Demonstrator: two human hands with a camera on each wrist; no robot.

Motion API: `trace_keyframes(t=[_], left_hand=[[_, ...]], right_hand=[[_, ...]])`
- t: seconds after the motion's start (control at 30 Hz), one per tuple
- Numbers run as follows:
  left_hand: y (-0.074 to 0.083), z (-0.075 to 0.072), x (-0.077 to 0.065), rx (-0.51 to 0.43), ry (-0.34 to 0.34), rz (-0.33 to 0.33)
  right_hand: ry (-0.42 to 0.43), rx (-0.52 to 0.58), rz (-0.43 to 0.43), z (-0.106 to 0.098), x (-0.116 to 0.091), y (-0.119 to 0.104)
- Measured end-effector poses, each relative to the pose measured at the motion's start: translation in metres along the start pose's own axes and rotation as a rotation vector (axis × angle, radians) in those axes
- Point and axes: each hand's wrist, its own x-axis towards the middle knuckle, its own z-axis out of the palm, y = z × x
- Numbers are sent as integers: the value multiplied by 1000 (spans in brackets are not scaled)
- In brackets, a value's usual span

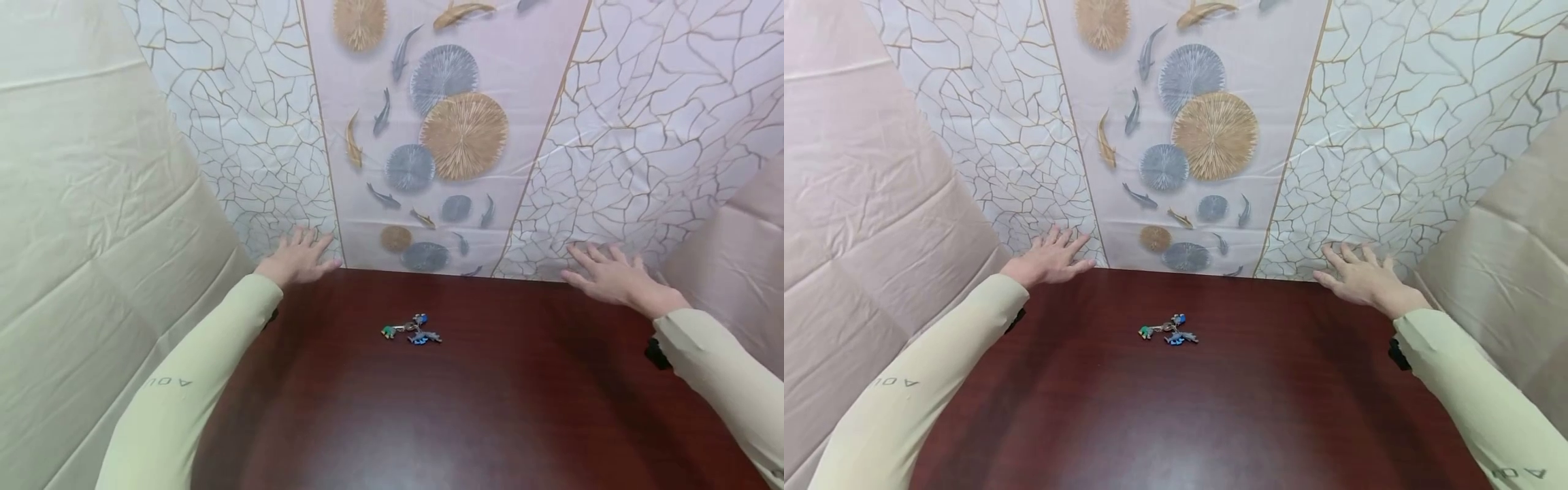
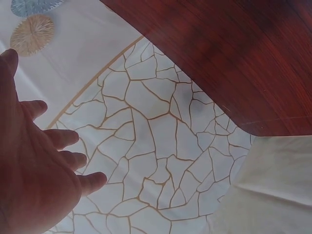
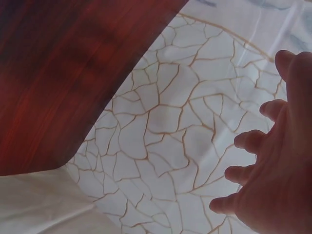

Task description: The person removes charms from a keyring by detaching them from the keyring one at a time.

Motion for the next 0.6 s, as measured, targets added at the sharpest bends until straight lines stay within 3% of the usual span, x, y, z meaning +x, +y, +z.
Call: trace_keyframes(t=[0.3,0.6], left_hand=[[5,-2,1,40,-2,-2],[14,8,-1,39,18,-1]], right_hand=[[19,7,-51,5,5,-18],[29,37,-81,20,11,-35]])
